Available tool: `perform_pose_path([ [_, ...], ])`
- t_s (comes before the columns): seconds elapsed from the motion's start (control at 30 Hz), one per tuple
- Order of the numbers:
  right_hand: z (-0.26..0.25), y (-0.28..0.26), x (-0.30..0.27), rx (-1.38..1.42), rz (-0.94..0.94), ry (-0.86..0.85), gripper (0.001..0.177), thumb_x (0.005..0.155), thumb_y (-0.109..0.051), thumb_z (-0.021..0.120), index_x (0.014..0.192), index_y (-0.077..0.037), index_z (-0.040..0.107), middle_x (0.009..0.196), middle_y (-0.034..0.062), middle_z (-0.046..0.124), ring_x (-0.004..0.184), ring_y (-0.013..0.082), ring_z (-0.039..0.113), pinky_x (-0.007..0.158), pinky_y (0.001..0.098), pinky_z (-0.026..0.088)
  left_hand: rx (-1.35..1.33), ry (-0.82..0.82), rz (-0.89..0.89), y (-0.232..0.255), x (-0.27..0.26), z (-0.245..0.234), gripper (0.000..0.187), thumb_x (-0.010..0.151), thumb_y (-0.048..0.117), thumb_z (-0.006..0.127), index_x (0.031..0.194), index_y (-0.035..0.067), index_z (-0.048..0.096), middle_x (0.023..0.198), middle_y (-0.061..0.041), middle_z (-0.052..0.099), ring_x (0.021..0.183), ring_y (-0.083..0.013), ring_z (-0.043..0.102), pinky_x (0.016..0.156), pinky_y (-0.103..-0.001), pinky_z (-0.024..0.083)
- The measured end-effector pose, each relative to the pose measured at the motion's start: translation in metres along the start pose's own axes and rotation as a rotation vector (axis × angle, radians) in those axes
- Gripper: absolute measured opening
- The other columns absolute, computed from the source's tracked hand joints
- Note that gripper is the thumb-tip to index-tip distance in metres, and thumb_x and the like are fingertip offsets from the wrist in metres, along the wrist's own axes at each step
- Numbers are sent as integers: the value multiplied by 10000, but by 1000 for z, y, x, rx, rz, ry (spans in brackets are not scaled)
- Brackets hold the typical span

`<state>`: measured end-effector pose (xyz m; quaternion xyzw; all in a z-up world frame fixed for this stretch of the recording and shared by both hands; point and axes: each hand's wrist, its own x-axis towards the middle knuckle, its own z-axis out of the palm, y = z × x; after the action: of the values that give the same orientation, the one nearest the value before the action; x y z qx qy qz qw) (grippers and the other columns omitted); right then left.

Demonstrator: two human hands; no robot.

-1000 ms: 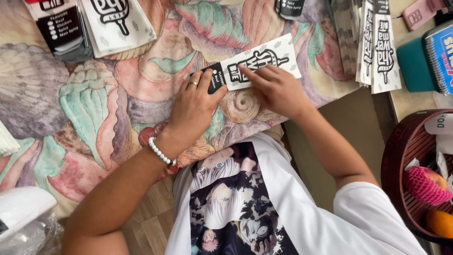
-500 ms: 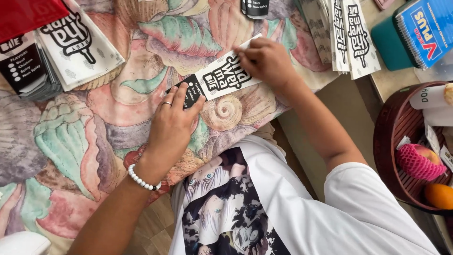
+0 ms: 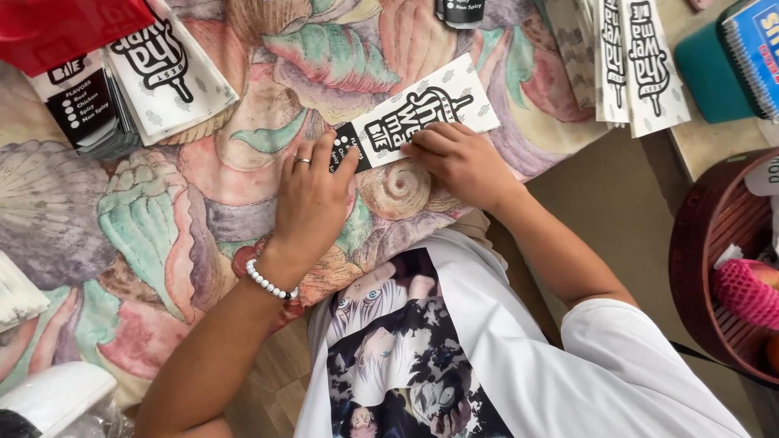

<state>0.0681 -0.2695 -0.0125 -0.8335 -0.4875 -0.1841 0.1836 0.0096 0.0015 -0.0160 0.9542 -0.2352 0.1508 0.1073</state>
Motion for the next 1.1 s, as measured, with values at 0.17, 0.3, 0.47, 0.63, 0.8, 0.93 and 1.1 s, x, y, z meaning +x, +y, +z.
perform_pose_path([
  [0.17, -17, 14, -28, -120, 12, -69, 157, 1037, -99, 621, 1019, -26, 760, 1049, 110, 669, 1016, 262, 674, 894, 352, 564, -44, -36, -20, 2, 0, -7, 309, 971, 15, 535, 1238, 73, 679, 1281, -221, 582, 1188, -363, 588, 907, -444, 499],
  [0.3, -23, 26, -48, -144, 55, -16, 183, 1053, -39, 597, 1053, -2, 776, 1039, 121, 673, 974, 269, 687, 858, 352, 575, 52, -24, 18, 6, 0, -12, 273, 962, 15, 573, 1213, 14, 677, 1304, -244, 610, 1247, -370, 584, 1053, -481, 443],
  [0.47, -21, 32, -53, -153, 54, 29, 218, 1073, -25, 557, 1044, -4, 772, 978, 112, 655, 906, 269, 682, 832, 344, 580, -40, -83, -37, 3, -4, -13, 294, 962, -39, 548, 1217, -5, 689, 1302, -250, 632, 1263, -379, 594, 1140, -523, 391],
  [0.63, -20, 30, -51, -182, 62, 62, 213, 1073, -24, 575, 1014, -13, 780, 966, 107, 668, 893, 261, 689, 818, 327, 582, -1, -42, -32, -12, -16, 1, 307, 919, 35, 653, 1223, 58, 688, 1310, -174, 628, 1180, -337, 635, 1079, -527, 436],
  [0.8, -20, 34, -57, -162, 102, 50, 198, 1062, -15, 589, 1039, -19, 786, 976, 106, 671, 900, 268, 684, 810, 333, 579, -26, -61, -69, -9, -13, -11, 309, 930, 24, 647, 1234, 64, 684, 1316, -161, 618, 1151, -345, 652, 1064, -574, 437],
  [0.93, -22, 33, -55, -69, 184, 40, 186, 996, 49, 639, 1046, -22, 803, 960, 113, 680, 862, 278, 669, 775, 354, 572, -37, -83, -59, -11, -12, -13, 332, 921, 32, 669, 1248, 88, 673, 1306, -148, 591, 1090, -352, 684, 1049, -584, 457],
  [1.1, -11, 18, -18, 11, 166, 20, 160, 955, -18, 710, 1089, -21, 797, 910, 128, 682, 842, 265, 657, 758, 359, 552, -58, -71, -22, -15, -9, -12, 307, 939, 50, 659, 1241, 97, 675, 1270, -151, 587, 1093, -370, 687, 1064, -605, 435],
])
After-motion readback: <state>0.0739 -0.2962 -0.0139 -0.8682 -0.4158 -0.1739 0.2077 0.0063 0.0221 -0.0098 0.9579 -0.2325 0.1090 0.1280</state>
